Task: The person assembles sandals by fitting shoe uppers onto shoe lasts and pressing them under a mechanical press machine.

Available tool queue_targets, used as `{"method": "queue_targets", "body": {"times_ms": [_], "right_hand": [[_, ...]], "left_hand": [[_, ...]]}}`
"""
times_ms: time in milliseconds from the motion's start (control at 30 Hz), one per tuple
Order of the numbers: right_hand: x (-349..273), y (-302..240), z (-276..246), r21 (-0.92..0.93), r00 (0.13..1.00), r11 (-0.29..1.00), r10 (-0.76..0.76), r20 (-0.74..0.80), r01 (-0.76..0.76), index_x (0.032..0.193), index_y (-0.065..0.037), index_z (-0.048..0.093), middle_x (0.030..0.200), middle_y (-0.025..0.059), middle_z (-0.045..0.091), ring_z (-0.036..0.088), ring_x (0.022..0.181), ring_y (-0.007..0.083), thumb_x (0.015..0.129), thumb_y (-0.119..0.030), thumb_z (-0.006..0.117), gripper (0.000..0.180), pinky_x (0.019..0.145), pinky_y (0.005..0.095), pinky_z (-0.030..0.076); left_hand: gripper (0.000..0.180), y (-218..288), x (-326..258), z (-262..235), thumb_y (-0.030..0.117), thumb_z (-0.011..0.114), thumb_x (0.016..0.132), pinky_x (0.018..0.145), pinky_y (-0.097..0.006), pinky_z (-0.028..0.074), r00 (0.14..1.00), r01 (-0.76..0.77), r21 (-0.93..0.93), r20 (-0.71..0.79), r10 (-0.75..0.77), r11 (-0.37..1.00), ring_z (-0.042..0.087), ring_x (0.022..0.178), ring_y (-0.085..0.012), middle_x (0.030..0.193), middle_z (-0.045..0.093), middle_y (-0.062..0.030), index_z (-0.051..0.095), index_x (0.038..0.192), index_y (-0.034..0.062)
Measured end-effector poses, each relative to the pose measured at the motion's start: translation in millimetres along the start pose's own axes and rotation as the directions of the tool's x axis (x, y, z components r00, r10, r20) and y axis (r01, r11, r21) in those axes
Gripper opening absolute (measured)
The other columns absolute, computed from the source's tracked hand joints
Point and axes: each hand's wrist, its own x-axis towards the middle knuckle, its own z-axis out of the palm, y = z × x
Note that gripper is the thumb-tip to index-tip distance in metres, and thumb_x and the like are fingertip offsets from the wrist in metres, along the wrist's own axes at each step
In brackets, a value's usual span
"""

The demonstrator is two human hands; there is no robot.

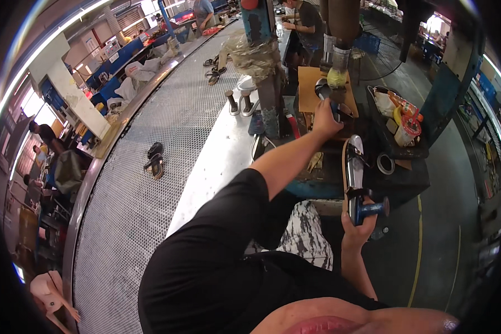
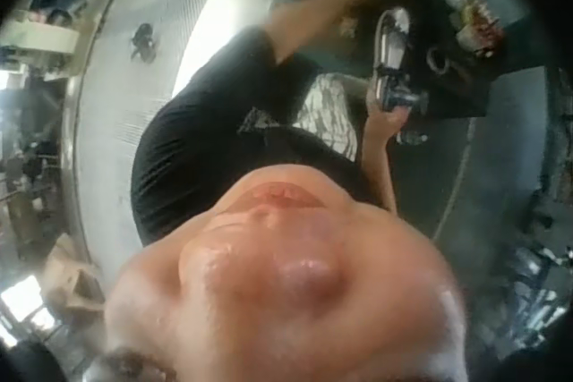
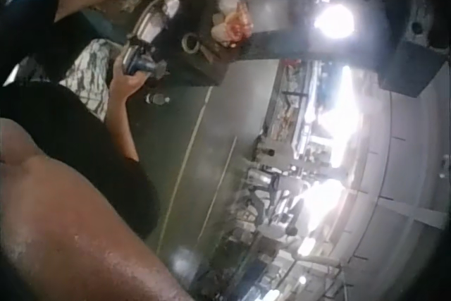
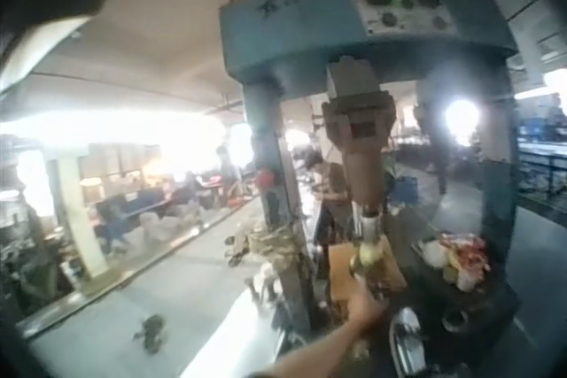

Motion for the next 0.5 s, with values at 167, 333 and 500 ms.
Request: {"method": "queue_targets", "body": {"times_ms": [167,333,500], "right_hand": [[37.2,5.4,25.8,-0.178,0.984,0.968,-0.172,0.04,0.176,0.114,0.001,0.054,0.108,0.0089,0.055,0.054,0.098,0.0189,0.068,-0.007,0.074,0.051,0.088,0.033,0.043],[128.9,20.7,84.8,-0.426,0.959,0.861,-0.224,0.171,0.277,0.112,-0.002,0.056,0.099,0.0184,0.062,0.063,0.09,0.0329,0.069,-0.016,0.077,0.049,0.079,0.0368,0.049],[185.7,94.0,117.8,-0.642,0.953,0.711,-0.144,0.266,0.287,0.119,0.002,0.045,0.108,0.0248,0.059,0.057,0.105,0.0406,0.065,-0.021,0.076,0.067,0.087,0.0439,0.047]], "left_hand": [[0.059,4.8,-56.8,-85.8,0.012,0.075,0.059,0.091,-0.042,0.045,0.993,0.063,-0.152,0.105,-0.047,0.986,0.056,0.105,-0.0385,0.107,0.06,-0.0201,0.053,0.114,0.0064],[0.068,9.2,-196.7,-170.4,0.01,0.079,0.061,0.086,-0.035,0.048,0.977,0.206,-0.28,0.007,-0.212,0.938,0.058,0.1,-0.0204,0.106,0.059,-0.0117,0.054,0.124,0.0026],[0.068,-44.7,-263.4,-215.7,0.007,0.072,0.06,0.092,-0.034,0.042,0.87,0.351,-0.236,-0.277,-0.409,0.906,0.051,0.103,-0.0189,0.113,0.053,-0.0095,0.049,0.124,0.0003]]}}
